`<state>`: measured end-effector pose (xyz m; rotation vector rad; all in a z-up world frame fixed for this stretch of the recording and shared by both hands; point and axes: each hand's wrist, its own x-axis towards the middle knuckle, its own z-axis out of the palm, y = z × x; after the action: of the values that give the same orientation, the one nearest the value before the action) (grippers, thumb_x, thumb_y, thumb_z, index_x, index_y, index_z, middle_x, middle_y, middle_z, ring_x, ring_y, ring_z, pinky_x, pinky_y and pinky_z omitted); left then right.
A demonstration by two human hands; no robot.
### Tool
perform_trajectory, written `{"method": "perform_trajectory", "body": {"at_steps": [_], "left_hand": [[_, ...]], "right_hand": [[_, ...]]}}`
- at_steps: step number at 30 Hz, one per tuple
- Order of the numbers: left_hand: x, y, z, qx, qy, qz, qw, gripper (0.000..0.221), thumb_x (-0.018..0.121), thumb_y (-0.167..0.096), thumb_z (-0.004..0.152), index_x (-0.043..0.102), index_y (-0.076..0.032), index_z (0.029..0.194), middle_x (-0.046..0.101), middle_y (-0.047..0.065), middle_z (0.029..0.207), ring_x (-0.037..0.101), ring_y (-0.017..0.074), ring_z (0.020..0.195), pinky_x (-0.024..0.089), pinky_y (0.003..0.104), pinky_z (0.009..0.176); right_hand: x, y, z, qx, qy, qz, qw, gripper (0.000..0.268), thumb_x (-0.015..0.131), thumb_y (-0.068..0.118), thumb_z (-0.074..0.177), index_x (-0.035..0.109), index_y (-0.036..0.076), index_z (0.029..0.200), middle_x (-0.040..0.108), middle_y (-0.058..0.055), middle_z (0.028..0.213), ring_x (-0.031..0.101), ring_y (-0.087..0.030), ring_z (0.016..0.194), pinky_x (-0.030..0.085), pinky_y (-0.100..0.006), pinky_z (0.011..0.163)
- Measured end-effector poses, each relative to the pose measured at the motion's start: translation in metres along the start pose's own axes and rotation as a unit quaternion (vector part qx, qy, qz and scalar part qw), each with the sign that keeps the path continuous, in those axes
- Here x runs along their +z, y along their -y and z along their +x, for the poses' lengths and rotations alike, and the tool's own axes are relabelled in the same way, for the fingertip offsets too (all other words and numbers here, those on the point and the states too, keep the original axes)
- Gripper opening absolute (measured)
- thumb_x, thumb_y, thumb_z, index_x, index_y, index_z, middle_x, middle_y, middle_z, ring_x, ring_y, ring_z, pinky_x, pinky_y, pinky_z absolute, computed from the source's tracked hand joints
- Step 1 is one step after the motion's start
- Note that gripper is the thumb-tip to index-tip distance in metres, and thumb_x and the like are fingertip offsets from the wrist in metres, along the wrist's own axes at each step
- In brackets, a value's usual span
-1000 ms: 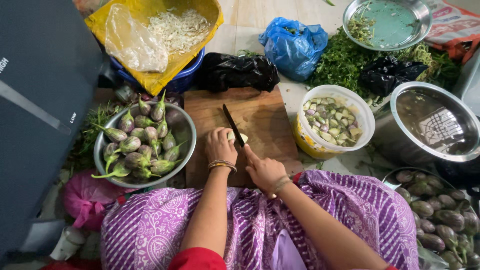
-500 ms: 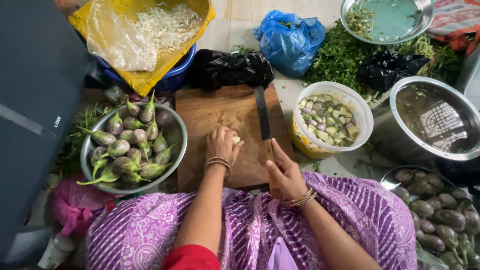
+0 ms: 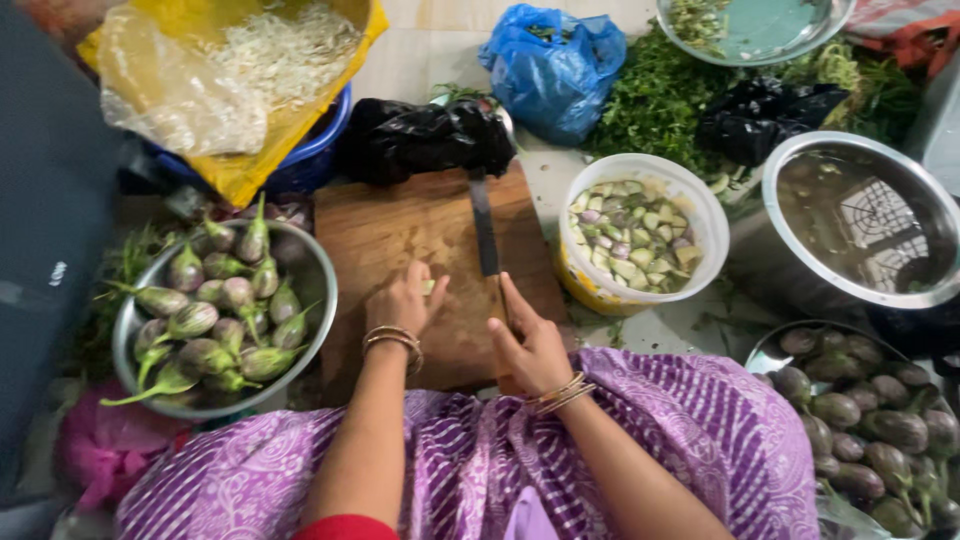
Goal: The person chops small eggplants with a knife on a wooden board, placing the pieces into a bowl of water.
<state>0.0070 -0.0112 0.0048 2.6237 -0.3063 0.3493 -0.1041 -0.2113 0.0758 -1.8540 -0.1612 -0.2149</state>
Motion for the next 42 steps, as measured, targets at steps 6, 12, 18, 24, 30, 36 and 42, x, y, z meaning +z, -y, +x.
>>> {"method": "perform_trajectory", "body": {"at_steps": [6,12,18,24,30,36,42], "left_hand": [[-0.016,-0.017,0.023,-0.091,-0.212,-0.111,0.967,0.034,0.072,-0.041,0.098,0.062,-0.009,0.089,0.066,0.013,0.076,0.065,0.0325,0.069,0.050,0.044,0.064],[-0.017,-0.176,0.119,-0.009,-0.240,-0.391,0.889,0.037,0.064,-0.045,0.098,0.066,-0.009,0.089,0.070,0.012,0.072,0.074,0.0284,0.068,0.057,0.041,0.065],[0.023,-0.295,0.132,0.107,-0.066,-0.153,0.980,0.050,0.063,-0.059,0.082,0.068,-0.018,0.109,0.073,0.009,0.101,0.066,0.0329,0.103,0.050,0.057,0.083],[-0.016,-0.172,0.118,0.161,-0.092,-0.043,0.982,0.034,0.075,-0.043,0.077,0.072,-0.018,0.100,0.070,0.004,0.107,0.060,0.0252,0.115,0.043,0.056,0.097],[-0.123,0.043,0.046,-0.126,-0.177,0.065,0.974,0.030,0.078,-0.032,0.086,0.077,-0.014,0.109,0.071,0.015,0.112,0.064,0.0364,0.111,0.050,0.052,0.097],[-0.135,0.149,-0.006,-0.275,-0.037,0.210,0.938,0.066,0.083,-0.044,0.077,0.062,-0.012,0.131,0.055,0.015,0.141,0.044,0.0366,0.133,0.038,0.061,0.107],[-0.123,0.106,0.009,-0.181,-0.208,-0.034,0.961,0.048,0.088,-0.017,0.072,0.063,-0.013,0.114,0.063,0.014,0.119,0.061,0.0350,0.111,0.051,0.046,0.095]], "right_hand": [[0.000,-0.004,0.002,0.136,0.006,-0.043,0.990,0.069,0.067,0.023,0.094,0.041,0.012,0.156,0.078,-0.021,0.103,0.073,-0.017,0.091,0.056,-0.031,0.083],[0.005,-0.016,0.001,0.080,-0.003,-0.041,0.996,0.065,0.066,0.022,0.096,0.042,0.008,0.155,0.074,-0.021,0.117,0.074,-0.021,0.104,0.057,-0.035,0.087],[-0.005,-0.025,0.011,0.089,0.008,-0.047,0.995,0.066,0.067,0.023,0.096,0.042,0.009,0.156,0.074,-0.019,0.121,0.072,-0.018,0.101,0.057,-0.034,0.086],[-0.001,-0.045,0.000,0.174,0.059,-0.040,0.982,0.067,0.067,0.024,0.097,0.041,0.010,0.158,0.074,-0.017,0.125,0.070,-0.016,0.099,0.056,-0.034,0.086],[0.002,-0.043,-0.001,0.173,0.066,-0.139,0.973,0.069,0.068,0.026,0.093,0.043,0.018,0.156,0.077,-0.020,0.093,0.067,-0.015,0.070,0.056,-0.033,0.071],[0.003,-0.047,-0.005,0.038,0.043,-0.039,0.998,0.067,0.068,0.026,0.093,0.043,0.012,0.154,0.078,-0.011,0.101,0.070,-0.012,0.083,0.057,-0.030,0.072],[-0.001,-0.014,-0.014,0.125,0.036,-0.196,0.972,0.071,0.069,0.024,0.091,0.042,0.021,0.157,0.074,-0.013,0.073,0.069,-0.019,0.062,0.055,-0.033,0.065]]}}
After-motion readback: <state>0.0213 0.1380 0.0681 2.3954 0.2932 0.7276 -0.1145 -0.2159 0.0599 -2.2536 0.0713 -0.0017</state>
